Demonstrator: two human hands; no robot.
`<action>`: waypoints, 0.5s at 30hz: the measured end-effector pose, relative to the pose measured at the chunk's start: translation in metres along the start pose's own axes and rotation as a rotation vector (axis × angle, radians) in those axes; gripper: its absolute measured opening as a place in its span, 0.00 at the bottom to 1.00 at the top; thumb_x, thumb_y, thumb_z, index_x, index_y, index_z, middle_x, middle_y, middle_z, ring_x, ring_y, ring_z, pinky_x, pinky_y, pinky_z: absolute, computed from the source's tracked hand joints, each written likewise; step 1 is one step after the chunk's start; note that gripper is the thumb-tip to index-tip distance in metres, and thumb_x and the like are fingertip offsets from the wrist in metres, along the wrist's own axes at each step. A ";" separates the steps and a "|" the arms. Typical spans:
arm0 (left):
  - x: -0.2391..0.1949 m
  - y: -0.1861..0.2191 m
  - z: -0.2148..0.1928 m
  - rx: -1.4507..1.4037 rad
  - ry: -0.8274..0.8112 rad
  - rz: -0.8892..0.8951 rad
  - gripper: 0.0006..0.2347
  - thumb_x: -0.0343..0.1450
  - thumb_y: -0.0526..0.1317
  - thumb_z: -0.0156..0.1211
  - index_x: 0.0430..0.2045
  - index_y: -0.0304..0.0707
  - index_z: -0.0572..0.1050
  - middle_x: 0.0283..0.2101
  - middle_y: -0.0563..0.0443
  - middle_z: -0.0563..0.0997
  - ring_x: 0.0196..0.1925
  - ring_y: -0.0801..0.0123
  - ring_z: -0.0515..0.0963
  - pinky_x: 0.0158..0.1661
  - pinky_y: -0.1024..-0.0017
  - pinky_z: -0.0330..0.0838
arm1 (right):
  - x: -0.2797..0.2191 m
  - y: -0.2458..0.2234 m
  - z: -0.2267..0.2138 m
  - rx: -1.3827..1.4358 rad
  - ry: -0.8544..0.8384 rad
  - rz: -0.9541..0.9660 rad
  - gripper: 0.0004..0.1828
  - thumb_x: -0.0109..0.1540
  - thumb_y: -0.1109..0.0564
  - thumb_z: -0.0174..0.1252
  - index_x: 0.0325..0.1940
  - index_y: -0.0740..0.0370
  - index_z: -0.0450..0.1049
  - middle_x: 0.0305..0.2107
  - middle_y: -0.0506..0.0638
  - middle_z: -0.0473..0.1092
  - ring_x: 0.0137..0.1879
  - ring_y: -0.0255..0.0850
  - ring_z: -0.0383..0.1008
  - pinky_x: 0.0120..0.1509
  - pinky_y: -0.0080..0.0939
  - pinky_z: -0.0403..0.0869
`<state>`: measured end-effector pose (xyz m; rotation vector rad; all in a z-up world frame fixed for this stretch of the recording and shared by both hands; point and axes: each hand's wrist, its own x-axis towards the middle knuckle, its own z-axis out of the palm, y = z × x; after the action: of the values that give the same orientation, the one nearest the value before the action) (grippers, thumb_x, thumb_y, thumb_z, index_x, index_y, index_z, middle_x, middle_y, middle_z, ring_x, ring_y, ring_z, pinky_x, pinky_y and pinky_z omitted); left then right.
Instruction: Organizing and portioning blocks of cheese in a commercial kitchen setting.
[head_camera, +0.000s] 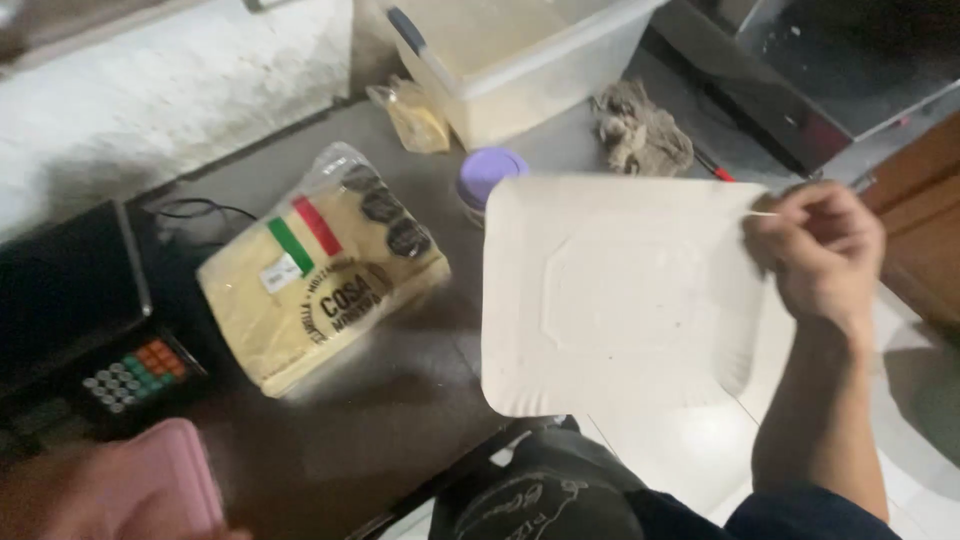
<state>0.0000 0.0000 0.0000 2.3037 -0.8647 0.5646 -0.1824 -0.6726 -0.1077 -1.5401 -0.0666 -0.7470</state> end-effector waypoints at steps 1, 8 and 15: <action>-0.006 0.025 0.035 -0.015 -0.033 -0.013 0.16 0.62 0.40 0.71 0.39 0.29 0.80 0.51 0.37 0.80 0.55 0.52 0.81 0.53 0.59 0.76 | 0.000 0.002 0.024 0.004 0.013 0.036 0.06 0.71 0.71 0.55 0.48 0.65 0.73 0.34 0.48 0.75 0.34 0.29 0.72 0.40 0.31 0.71; -0.043 0.136 0.225 -0.129 -0.135 -0.285 0.19 0.63 0.42 0.74 0.46 0.34 0.82 0.55 0.43 0.83 0.54 0.57 0.84 0.51 0.65 0.78 | 0.019 0.126 0.031 -0.146 0.009 0.464 0.10 0.67 0.68 0.56 0.52 0.63 0.69 0.37 0.46 0.76 0.42 0.30 0.75 0.46 0.31 0.75; -0.017 0.176 0.295 -0.183 -0.203 -0.430 0.18 0.65 0.42 0.71 0.47 0.34 0.81 0.55 0.42 0.82 0.55 0.56 0.83 0.51 0.64 0.77 | 0.069 0.193 0.024 -0.345 -0.205 0.354 0.10 0.67 0.63 0.60 0.53 0.64 0.72 0.36 0.48 0.76 0.39 0.33 0.73 0.44 0.36 0.74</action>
<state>-0.0841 -0.2949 -0.1549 2.3051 -0.4606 0.0629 -0.0276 -0.7044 -0.2403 -1.8894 0.1887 -0.3270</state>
